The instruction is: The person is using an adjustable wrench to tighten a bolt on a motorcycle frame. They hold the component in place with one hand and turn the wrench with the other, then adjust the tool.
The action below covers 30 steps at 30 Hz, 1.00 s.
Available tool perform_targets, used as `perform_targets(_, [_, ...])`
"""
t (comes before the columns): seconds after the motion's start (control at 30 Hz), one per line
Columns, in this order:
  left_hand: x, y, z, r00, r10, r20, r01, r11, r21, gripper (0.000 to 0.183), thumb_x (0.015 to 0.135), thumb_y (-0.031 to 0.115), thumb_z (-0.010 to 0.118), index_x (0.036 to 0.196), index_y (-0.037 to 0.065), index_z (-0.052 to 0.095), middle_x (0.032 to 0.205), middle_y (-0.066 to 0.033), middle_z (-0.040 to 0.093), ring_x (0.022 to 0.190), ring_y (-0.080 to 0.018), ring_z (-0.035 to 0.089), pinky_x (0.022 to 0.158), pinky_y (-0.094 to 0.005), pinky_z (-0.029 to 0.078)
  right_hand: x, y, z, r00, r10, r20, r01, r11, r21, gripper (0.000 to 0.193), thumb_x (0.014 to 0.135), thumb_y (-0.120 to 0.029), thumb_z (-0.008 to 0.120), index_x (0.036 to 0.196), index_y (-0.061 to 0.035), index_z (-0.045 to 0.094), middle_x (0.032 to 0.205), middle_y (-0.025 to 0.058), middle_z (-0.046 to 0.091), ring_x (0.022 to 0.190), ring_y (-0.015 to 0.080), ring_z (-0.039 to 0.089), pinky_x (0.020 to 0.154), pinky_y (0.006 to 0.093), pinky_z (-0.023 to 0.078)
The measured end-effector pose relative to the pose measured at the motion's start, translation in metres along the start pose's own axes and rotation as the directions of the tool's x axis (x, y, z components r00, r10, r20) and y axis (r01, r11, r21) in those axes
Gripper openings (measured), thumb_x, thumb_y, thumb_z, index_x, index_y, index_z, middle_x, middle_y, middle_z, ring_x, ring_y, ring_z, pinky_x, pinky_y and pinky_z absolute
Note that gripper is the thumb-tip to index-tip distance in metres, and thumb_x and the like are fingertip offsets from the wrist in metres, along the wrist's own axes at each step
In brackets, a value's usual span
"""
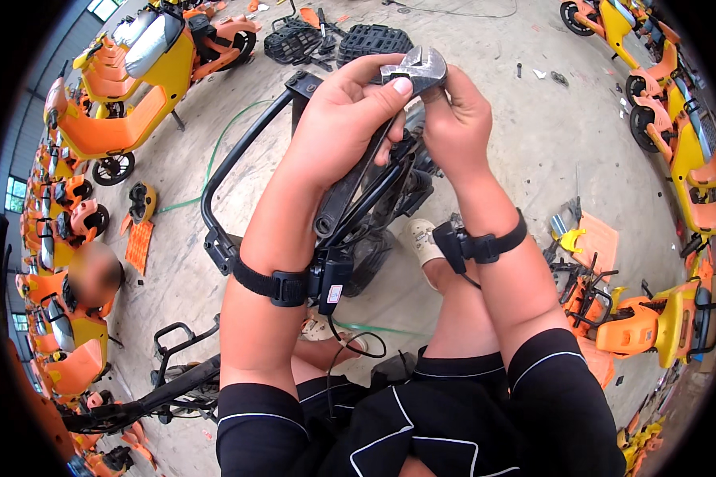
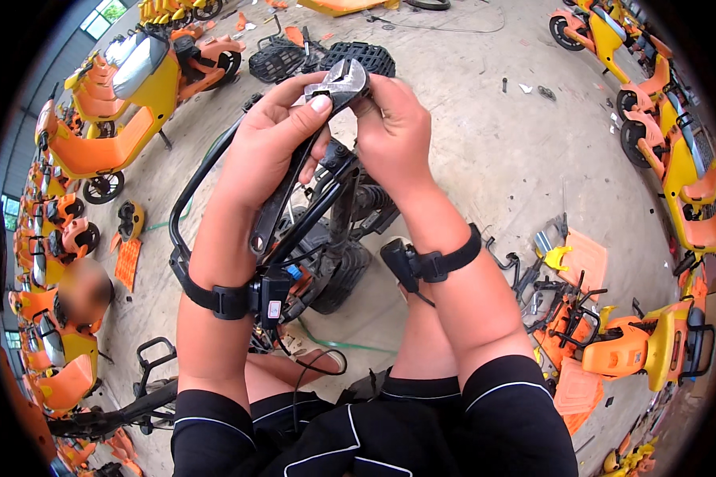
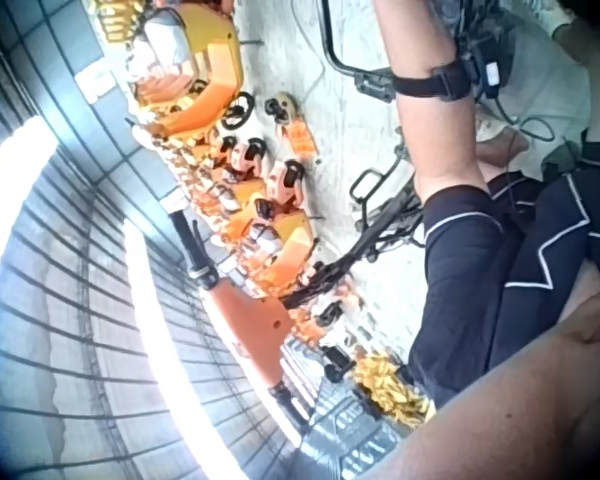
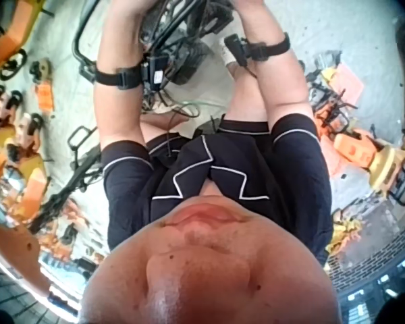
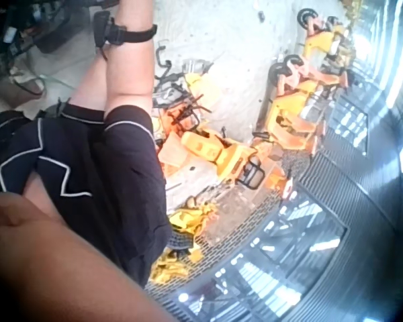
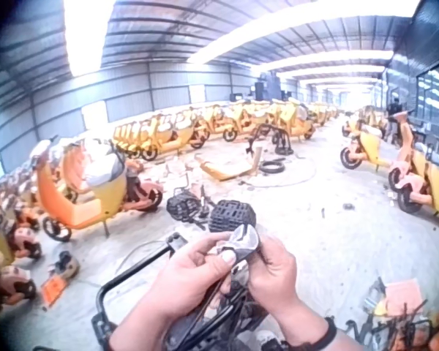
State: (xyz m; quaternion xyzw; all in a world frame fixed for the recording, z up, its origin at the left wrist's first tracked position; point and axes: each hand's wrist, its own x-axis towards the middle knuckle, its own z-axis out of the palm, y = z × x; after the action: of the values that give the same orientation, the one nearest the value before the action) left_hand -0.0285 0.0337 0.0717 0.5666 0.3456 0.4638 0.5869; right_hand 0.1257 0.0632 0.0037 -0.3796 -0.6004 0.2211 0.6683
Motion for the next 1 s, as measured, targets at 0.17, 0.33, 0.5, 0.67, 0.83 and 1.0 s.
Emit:
perform_targets(0.17, [0.001,-0.008,0.004,0.996,0.087,-0.029,-0.087,0.996,0.0,0.045,0.102,0.016,0.064,0.138,-0.006,0.049,0.075,-0.0065,0.064,0.057,-0.0089,0.057,0.053,-0.0232,0.045,0.004,-0.001,-0.007,0.97,0.217,0.106,-0.241,0.901,0.362,0.024,0.101,-0.015,0.067,0.121,-0.0034,0.063,0.113,0.0034,0.067,0.1,0.0123,0.061,0.089,0.0299,0.05])
perform_targets(0.33, [0.005,-0.011,0.002,0.972,0.211,-0.101,-0.217,0.975,-0.051,0.046,0.104,0.014,0.062,0.143,-0.002,0.044,0.09,-0.0103,0.068,0.069,-0.0126,0.061,0.065,-0.0248,0.05,0.001,-0.01,-0.014,0.946,0.276,0.169,-0.318,0.891,0.324,0.02,0.103,-0.019,0.065,0.115,-0.0031,0.063,0.108,0.0029,0.067,0.096,0.0099,0.059,0.085,0.0276,0.049])
perform_targets(0.5, [0.007,-0.014,-0.003,0.935,0.261,-0.241,-0.275,0.961,-0.025,0.05,0.1,0.011,0.066,0.137,-0.006,0.037,0.098,-0.0155,0.068,0.081,-0.0167,0.067,0.074,-0.0291,0.056,-0.021,-0.05,-0.009,0.963,0.137,0.233,-0.141,0.99,0.003,0.035,0.089,-0.016,0.076,0.116,-0.0021,0.059,0.105,0.0065,0.065,0.099,0.02,0.059,0.088,0.0365,0.049])
perform_targets(0.67, [0.01,-0.015,0.0,0.875,0.311,-0.371,-0.336,0.942,0.0,0.048,0.1,0.013,0.067,0.131,-0.004,0.035,0.102,-0.0171,0.067,0.081,-0.0182,0.068,0.072,-0.0299,0.058,-0.038,-0.074,0.0,0.951,-0.032,0.308,0.168,0.889,-0.427,0.07,0.081,-0.009,0.075,0.142,-0.0024,0.042,0.12,0.0175,0.063,0.109,0.0384,0.059,0.095,0.0474,0.048])
perform_targets(0.83, [0.012,-0.014,0.002,0.856,0.328,-0.4,-0.381,0.923,-0.058,0.041,0.102,0.016,0.066,0.128,-0.002,0.041,0.103,-0.0149,0.067,0.081,-0.0167,0.068,0.068,-0.0279,0.057,-0.035,-0.07,-0.001,0.953,0.041,0.301,0.1,0.893,-0.438,0.059,0.091,-0.004,0.062,0.147,-0.0054,0.044,0.116,0.0254,0.067,0.099,0.0448,0.066,0.082,0.0476,0.055])
perform_targets(1.0, [0.01,-0.013,-0.014,0.802,0.457,-0.385,-0.408,0.89,0.206,0.023,0.102,0.017,0.066,0.116,0.001,0.057,0.097,-0.0042,0.064,0.077,-0.0079,0.058,0.066,-0.0223,0.048,-0.016,-0.04,-0.025,0.912,0.152,0.38,-0.173,0.985,0.021,0.049,0.1,-0.014,0.062,0.147,-0.0049,0.05,0.107,0.0113,0.071,0.089,0.0218,0.069,0.079,0.0362,0.056])
